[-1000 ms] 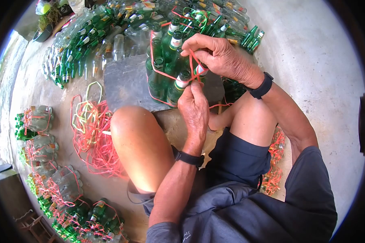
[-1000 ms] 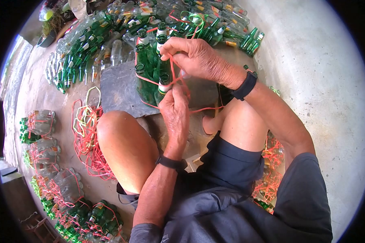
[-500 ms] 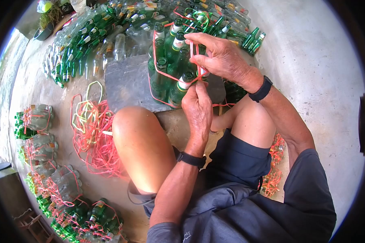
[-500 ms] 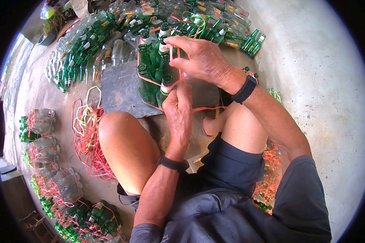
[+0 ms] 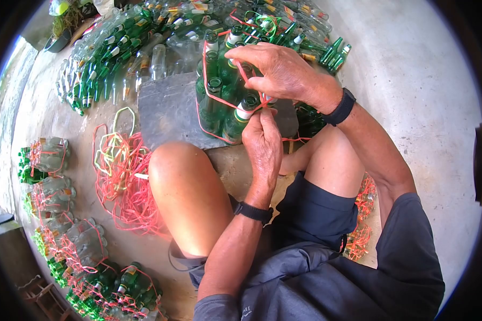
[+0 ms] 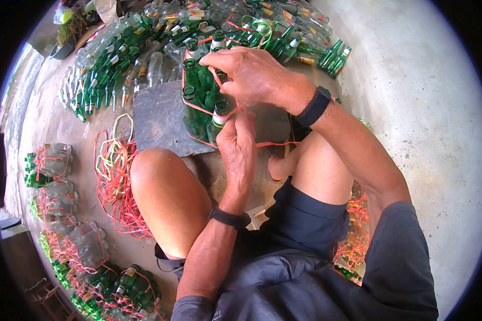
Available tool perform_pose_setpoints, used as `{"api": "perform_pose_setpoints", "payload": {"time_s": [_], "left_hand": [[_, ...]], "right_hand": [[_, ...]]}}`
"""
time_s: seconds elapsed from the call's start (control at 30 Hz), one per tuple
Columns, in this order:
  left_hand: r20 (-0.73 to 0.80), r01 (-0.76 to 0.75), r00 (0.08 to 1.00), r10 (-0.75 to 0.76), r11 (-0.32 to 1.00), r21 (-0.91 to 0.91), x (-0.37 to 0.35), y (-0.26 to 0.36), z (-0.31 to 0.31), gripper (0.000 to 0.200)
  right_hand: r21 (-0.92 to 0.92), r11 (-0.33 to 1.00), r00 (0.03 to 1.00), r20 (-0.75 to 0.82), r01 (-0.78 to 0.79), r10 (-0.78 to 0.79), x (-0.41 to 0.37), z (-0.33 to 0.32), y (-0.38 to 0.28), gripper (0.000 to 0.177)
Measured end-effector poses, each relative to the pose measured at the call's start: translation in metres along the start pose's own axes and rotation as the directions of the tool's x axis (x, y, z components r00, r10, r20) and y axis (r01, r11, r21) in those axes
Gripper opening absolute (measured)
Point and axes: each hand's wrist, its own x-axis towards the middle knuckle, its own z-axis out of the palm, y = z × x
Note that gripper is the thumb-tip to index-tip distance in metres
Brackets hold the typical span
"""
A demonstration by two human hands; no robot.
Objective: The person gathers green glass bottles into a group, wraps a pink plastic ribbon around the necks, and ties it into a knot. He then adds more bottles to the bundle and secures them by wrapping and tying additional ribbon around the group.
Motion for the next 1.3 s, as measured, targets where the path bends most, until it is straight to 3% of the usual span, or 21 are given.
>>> {"api": "perform_pose_setpoints", "payload": {"time_s": [0.13,0.2,0.23,0.5,0.63,0.83,0.9,1.23,1.3], "left_hand": [[0.003,-0.002,1.000,0.002,1.000,0.012,0.001,-0.003,-0.001,0.037],[-0.003,-0.007,1.000,0.007,1.000,0.025,0.001,-0.005,-0.001,0.038],[-0.004,-0.007,1.000,0.007,1.000,0.025,0.002,-0.006,-0.001,0.038],[-0.027,-0.100,0.994,0.103,0.990,0.101,-0.001,-0.010,-0.004,0.035],[-0.028,-0.098,0.994,0.103,0.986,0.131,-0.001,-0.011,-0.006,0.035],[-0.036,-0.113,0.992,0.122,0.975,0.193,-0.001,-0.008,-0.008,0.035],[-0.039,-0.102,0.993,0.111,0.979,0.176,-0.001,-0.007,-0.008,0.035],[-0.023,-0.106,0.993,0.112,0.977,0.185,-0.001,-0.001,-0.008,0.035],[-0.020,-0.097,0.995,0.102,0.977,0.190,-0.002,0.001,-0.008,0.035]], "right_hand": [[-0.032,0.998,0.997,0.061,0.050,-0.048,0.006,0.000,0.000,0.047],[-0.028,1.000,0.978,0.209,-0.006,0.012,0.010,-0.003,-0.002,0.050],[-0.027,1.000,0.978,0.209,-0.006,0.011,0.012,-0.001,-0.002,0.050],[0.024,0.999,0.927,0.374,-0.047,0.034,0.025,0.006,0.012,0.029],[0.060,0.998,0.955,0.295,0.011,-0.029,0.024,0.009,0.015,0.025],[0.027,1.000,0.935,0.355,-0.009,-0.001,0.025,0.010,0.015,0.024],[0.062,0.990,0.910,0.404,-0.125,0.090,0.028,0.010,0.013,0.023],[-0.018,0.996,0.861,0.502,-0.087,0.084,0.036,0.007,0.012,0.015],[-0.060,0.998,0.859,0.510,-0.020,0.048,0.037,0.008,0.012,0.012]]}}
